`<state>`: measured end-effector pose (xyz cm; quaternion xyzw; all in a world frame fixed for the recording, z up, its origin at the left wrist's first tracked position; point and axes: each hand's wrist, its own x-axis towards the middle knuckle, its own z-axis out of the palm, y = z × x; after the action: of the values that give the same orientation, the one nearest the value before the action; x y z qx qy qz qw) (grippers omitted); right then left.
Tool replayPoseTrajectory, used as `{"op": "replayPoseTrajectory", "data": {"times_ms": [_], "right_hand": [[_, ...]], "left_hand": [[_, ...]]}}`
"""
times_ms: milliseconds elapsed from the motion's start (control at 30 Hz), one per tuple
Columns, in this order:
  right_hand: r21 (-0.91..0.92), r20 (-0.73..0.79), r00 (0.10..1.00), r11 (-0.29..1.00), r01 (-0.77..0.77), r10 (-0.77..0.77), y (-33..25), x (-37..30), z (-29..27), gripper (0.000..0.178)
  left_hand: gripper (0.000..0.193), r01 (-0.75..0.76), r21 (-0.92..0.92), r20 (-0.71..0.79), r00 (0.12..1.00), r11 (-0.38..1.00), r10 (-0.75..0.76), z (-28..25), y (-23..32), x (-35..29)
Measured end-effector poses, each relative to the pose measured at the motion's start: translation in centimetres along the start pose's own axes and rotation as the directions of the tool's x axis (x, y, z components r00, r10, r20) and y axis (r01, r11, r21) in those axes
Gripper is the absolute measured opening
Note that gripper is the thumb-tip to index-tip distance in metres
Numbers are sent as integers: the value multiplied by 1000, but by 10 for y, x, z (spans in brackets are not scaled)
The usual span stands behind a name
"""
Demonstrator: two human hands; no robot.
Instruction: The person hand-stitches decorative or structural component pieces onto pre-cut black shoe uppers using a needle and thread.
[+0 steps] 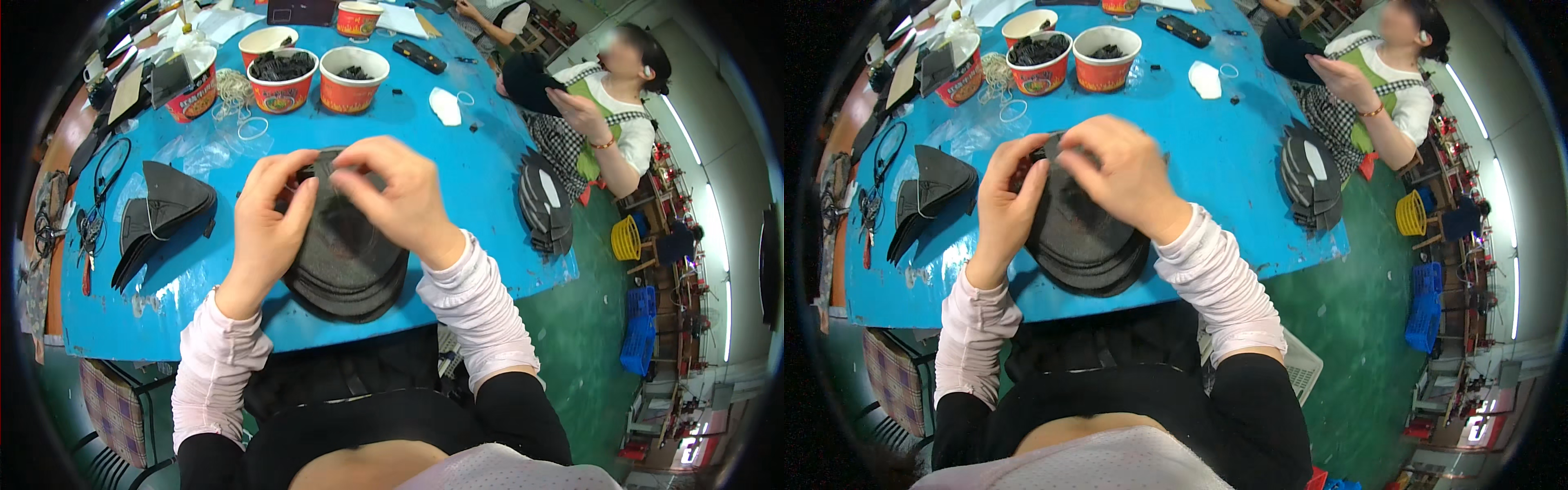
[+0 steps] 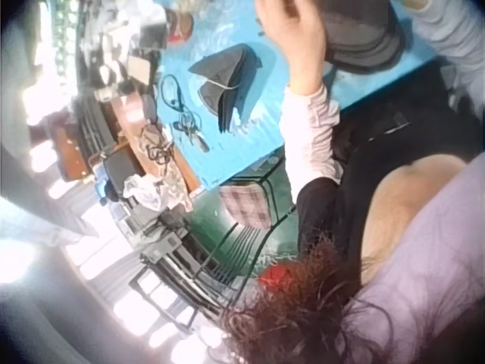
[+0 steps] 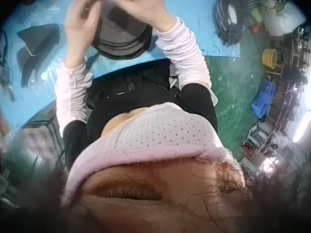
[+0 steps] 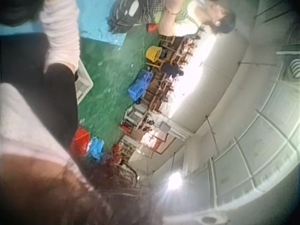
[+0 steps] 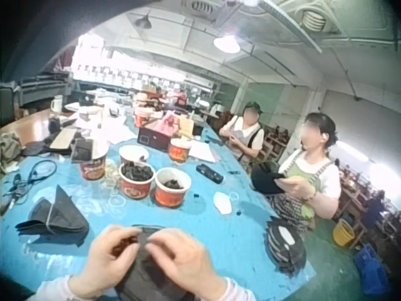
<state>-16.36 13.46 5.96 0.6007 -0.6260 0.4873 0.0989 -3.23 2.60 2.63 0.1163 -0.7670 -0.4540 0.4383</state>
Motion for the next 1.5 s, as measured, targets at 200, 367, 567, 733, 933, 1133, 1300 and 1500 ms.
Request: {"op": "replayPoseTrajectory", "data": {"times_ms": [200, 367, 567, 733, 933, 1133, 1300, 1500], "right_hand": [[291, 165, 986, 956, -45, -4, -7, 9, 18, 13], [366, 141, 990, 930, -31, -22, -9, 8, 17, 11], [268, 34, 990, 956, 122, -136, -8, 4, 22, 16], [286, 45, 998, 958, 19, -33, -15, -1, 25, 18], [582, 327, 894, 681, -445, 305, -15, -9, 23, 16], [730, 538, 756, 242, -639, 374, -12, -8, 25, 18], [623, 651, 633, 180, -761, 419, -8, 2, 5, 20], [667, 552, 695, 256, -700, 460, 4, 20, -21, 20]], "left_hand": [[24, 263, -512, 58, 961, 818, -272, -17, -6, -8], [27, 296, -599, 76, 946, 744, -315, -19, -5, -14], [27, 263, -617, 75, 958, 741, -277, -21, -9, -16], [27, -19, -421, -22, 1000, 907, 11, -21, -9, -14], [25, -11, -364, 12, 1000, 931, 16, -22, -1, -15], [22, -34, -287, 13, 999, 957, 39, -22, -2, -18], [23, -149, -143, 73, 984, 978, 161, -24, 2, -8], [25, -73, 97, -47, 996, 993, 77, -29, 1, 0]]}}
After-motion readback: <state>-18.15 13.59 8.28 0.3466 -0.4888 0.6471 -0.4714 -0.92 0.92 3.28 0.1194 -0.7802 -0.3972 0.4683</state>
